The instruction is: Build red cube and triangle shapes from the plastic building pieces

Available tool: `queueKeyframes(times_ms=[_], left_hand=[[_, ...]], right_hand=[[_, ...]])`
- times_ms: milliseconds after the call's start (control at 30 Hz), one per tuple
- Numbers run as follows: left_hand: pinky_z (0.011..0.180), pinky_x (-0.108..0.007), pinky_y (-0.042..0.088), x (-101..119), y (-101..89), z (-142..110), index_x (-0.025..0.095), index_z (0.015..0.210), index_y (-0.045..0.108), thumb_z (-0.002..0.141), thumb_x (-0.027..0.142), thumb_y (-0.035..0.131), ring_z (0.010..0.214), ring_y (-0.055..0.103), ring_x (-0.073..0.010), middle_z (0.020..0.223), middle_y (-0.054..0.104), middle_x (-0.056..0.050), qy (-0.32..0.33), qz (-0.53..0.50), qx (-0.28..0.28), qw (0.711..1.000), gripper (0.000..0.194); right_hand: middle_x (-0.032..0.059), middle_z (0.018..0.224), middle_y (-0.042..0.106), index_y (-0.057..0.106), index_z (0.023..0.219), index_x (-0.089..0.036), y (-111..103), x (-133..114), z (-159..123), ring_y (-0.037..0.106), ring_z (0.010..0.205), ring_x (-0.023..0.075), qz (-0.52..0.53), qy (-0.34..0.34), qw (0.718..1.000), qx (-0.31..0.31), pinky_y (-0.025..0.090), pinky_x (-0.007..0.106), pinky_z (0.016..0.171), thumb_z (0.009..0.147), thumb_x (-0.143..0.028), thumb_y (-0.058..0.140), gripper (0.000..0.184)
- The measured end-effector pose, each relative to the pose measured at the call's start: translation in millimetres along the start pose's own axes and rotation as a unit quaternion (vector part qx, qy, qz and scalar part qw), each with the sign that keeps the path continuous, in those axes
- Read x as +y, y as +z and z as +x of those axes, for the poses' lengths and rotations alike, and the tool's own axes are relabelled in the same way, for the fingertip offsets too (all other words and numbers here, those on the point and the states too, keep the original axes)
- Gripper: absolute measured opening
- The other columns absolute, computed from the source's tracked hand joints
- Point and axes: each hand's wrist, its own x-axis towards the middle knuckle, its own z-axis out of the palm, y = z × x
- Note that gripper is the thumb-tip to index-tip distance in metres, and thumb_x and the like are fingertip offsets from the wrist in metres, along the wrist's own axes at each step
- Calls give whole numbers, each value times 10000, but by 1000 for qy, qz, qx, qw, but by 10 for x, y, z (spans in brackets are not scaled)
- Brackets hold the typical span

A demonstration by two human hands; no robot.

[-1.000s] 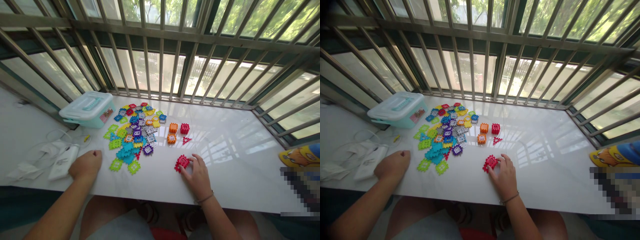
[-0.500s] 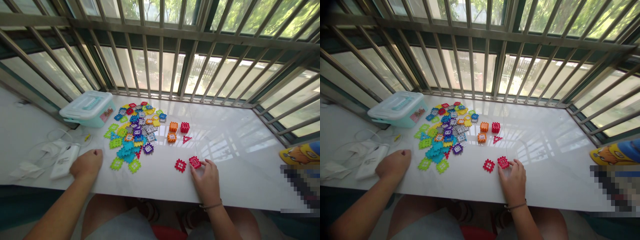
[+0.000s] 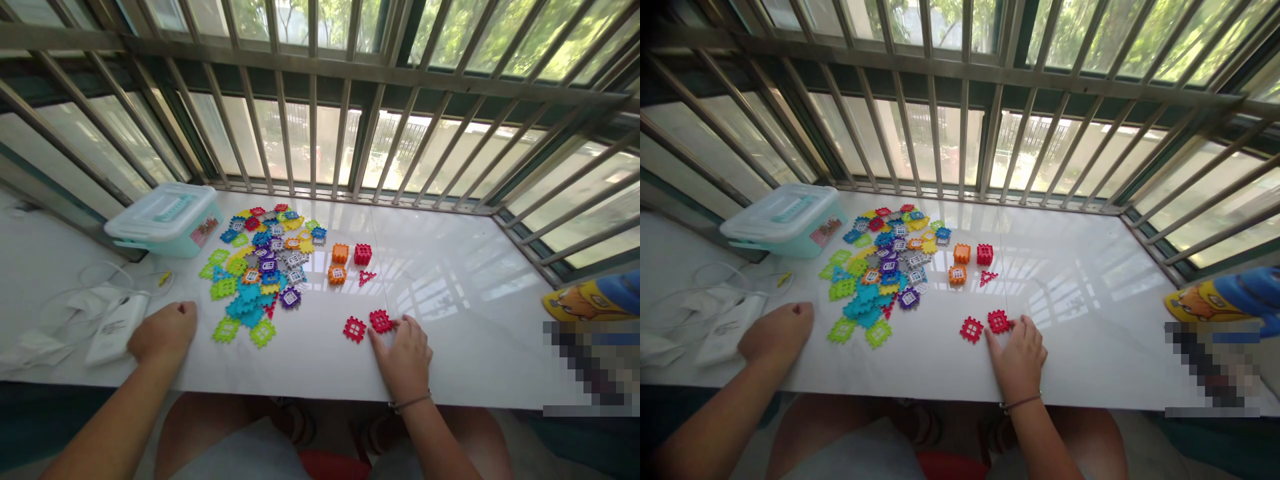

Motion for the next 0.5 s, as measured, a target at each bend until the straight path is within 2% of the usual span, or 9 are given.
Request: queueKeyframes(times_ms=[300, 500], left_hand=[[827, -555, 579, 2, -7, -21, 138, 1274, 810, 1054, 538, 355, 1120, 716, -493, 1252, 754, -288, 8, -2, 1, 1000, 644], [830, -535, 581, -9, 4, -12, 152, 1283, 808, 1063, 547, 324, 1103, 721, -477, 1248, 760, -282, 7, 5, -1, 1000, 662]], right_hand=[[255, 1486, 635, 664, 1237, -173, 28, 14, -11, 580, 1344, 424, -2, -8, 1000, 3, 472, 540, 1015, 1027, -717, 574, 590], [259, 1466, 645, 653, 1247, -173, 39, 7, -9, 578, 1351, 413, 12, -30, 999, 1, 473, 538, 1031, 1039, -660, 577, 536]])
